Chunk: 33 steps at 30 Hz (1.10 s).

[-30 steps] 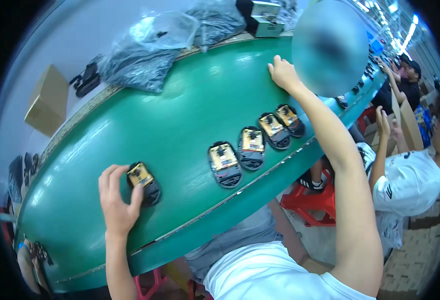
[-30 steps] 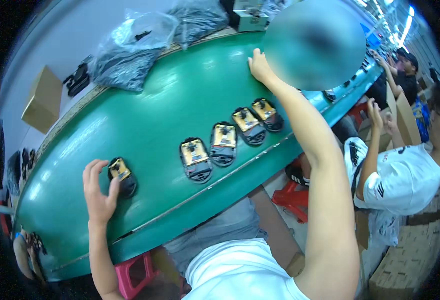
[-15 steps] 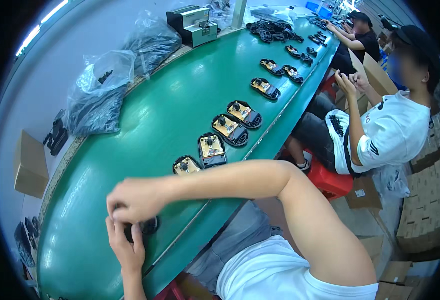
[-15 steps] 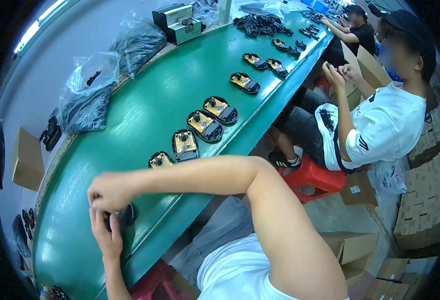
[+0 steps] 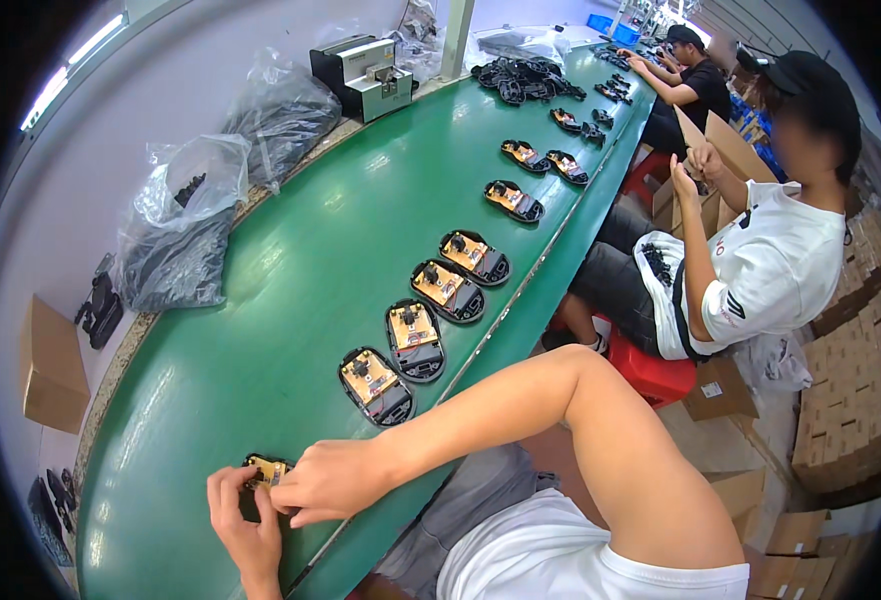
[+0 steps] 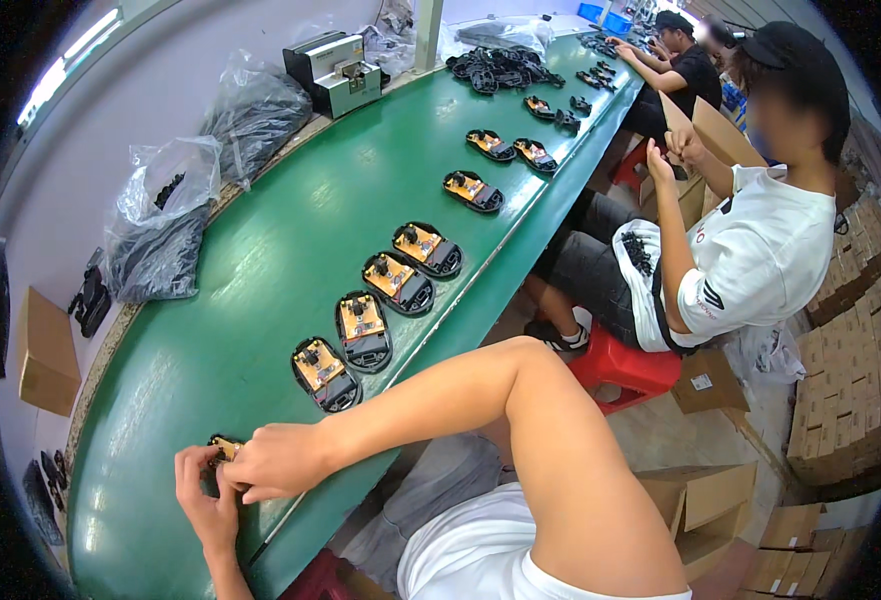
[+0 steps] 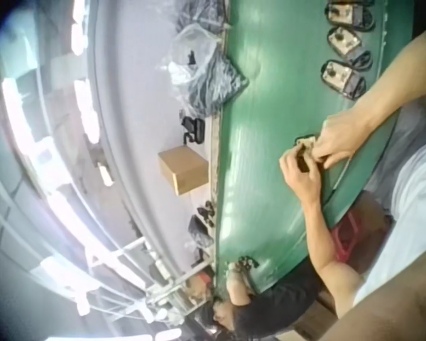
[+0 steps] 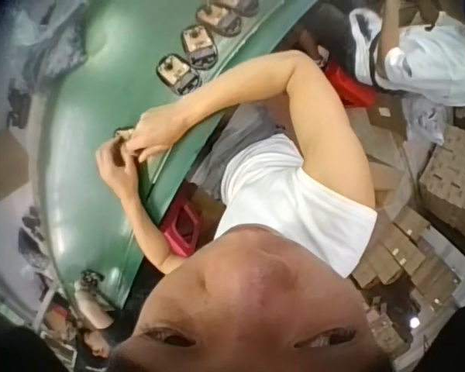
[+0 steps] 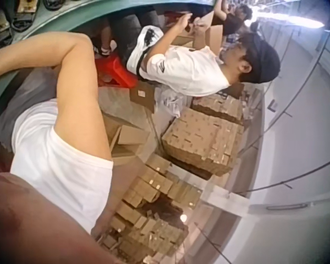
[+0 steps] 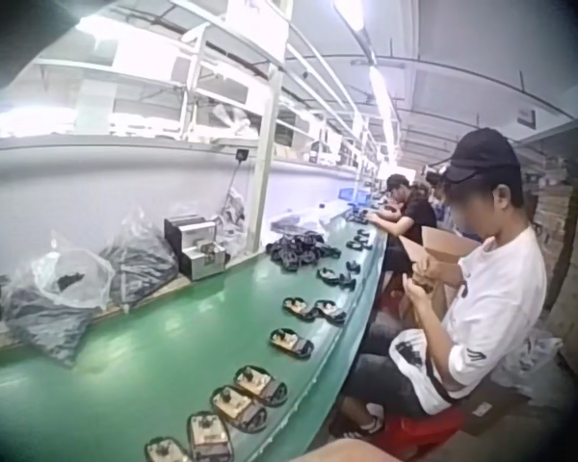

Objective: Assembling small electronic devices by manually inserting circuit boards and buttons into plastic housings on an assembly line

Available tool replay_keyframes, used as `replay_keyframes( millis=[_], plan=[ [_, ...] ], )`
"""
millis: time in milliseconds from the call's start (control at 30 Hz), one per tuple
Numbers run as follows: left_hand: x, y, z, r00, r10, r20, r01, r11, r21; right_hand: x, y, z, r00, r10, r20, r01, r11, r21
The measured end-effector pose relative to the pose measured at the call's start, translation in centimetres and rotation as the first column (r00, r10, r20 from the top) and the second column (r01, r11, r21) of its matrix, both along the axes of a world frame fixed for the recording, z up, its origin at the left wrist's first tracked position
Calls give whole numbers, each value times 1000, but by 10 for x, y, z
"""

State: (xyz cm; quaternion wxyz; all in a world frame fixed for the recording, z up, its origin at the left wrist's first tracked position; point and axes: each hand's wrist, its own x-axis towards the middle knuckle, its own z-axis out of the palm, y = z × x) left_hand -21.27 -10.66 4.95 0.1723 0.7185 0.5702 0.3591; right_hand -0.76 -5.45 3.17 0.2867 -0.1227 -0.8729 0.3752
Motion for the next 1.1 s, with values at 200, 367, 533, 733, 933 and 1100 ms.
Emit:
replay_keyframes(
  millis=[200, 367, 533, 733, 933, 1100],
  plan=[
    [-11, 5, -2, 1000, 25, -6, -25, 1000, -1, 32, 28, -5, 988, -146, 45, 139, 981, 139],
    [3, 4, -4, 1000, 7, -16, -6, 999, 52, 55, 66, -10, 947, -321, -33, 322, 937, 136],
    [15, 18, -5, 999, -6, -37, 10, 995, 95, 36, 66, 2, 938, -344, 48, 338, 935, 107],
    [18, 27, -6, 995, 9, -95, 7, 987, 161, 6, 80, -16, 938, -337, 75, 301, 905, 300],
    [11, 18, -7, 998, 4, -55, 3, 992, 123, 10, 71, -19, 959, -283, -11, 271, 906, 325],
    [8, 17, 1, 998, 59, 2, -59, 996, 60, 3, 75, -13, 968, -245, -50, 248, 920, 304]
  ],
)
